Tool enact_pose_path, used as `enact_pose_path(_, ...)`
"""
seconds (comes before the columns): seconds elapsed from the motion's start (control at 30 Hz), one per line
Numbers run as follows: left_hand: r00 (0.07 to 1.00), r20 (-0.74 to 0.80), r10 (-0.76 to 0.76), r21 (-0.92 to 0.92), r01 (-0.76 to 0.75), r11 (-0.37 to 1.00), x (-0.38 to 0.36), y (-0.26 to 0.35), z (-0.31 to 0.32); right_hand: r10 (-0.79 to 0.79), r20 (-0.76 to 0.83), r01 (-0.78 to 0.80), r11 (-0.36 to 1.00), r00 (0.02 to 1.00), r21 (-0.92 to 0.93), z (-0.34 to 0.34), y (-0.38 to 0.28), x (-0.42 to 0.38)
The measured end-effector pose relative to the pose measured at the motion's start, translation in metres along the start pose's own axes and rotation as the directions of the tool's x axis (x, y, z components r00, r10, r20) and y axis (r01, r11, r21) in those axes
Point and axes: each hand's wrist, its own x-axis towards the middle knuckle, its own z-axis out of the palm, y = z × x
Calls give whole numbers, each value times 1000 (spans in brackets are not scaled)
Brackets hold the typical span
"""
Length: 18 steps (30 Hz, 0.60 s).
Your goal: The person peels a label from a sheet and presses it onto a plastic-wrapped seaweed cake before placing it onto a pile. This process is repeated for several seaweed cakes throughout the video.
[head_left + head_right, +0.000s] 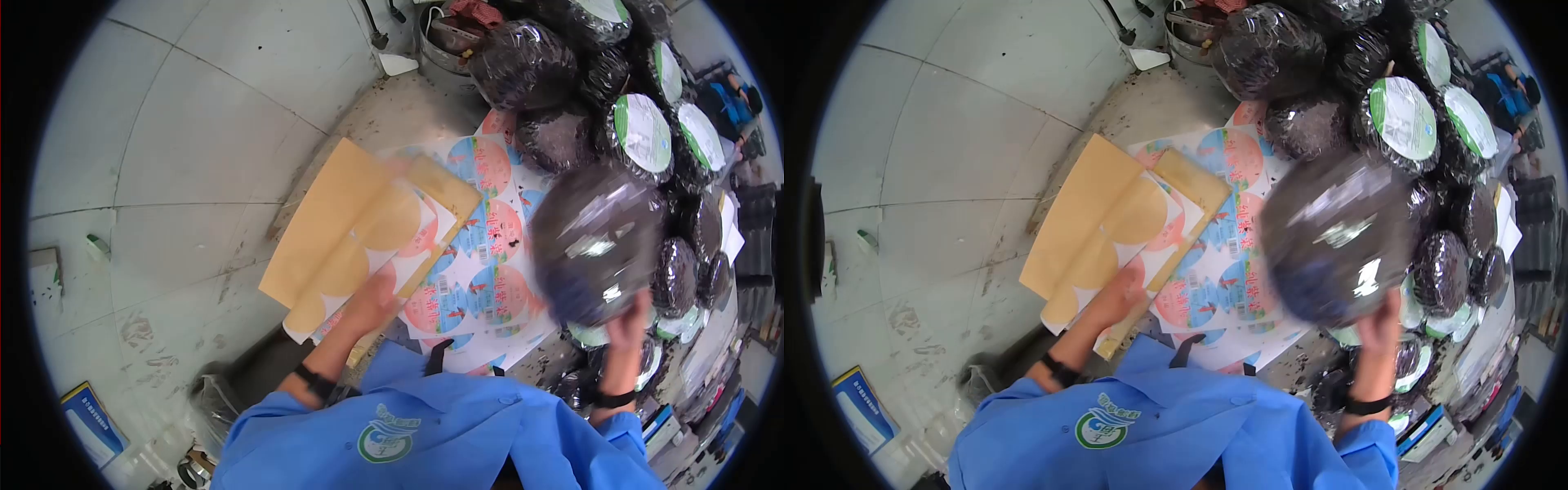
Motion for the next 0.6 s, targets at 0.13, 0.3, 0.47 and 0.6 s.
enact_pose_path(0.13, 560, -758, 334, 635, 518, 574, -7, -64, -44, 347, -336, -465, 793, 876, -394, -13, 132, -53)
enact_pose_path(0.3, 456, -508, 731, 836, 463, 292, -48, -16, -82, -213, -23, -33, -43, 977, -999, -15, 134, -93)
enact_pose_path(0.47, 579, -698, 422, 678, 344, 650, 12, -81, -53, 125, 520, 149, 879, 845, -453, 177, 38, -140)
enact_pose_path(0.6, 410, -871, 272, 401, 271, 875, 40, -70, -18, -142, 838, 239, 971, 526, 15, 242, 16, -187)
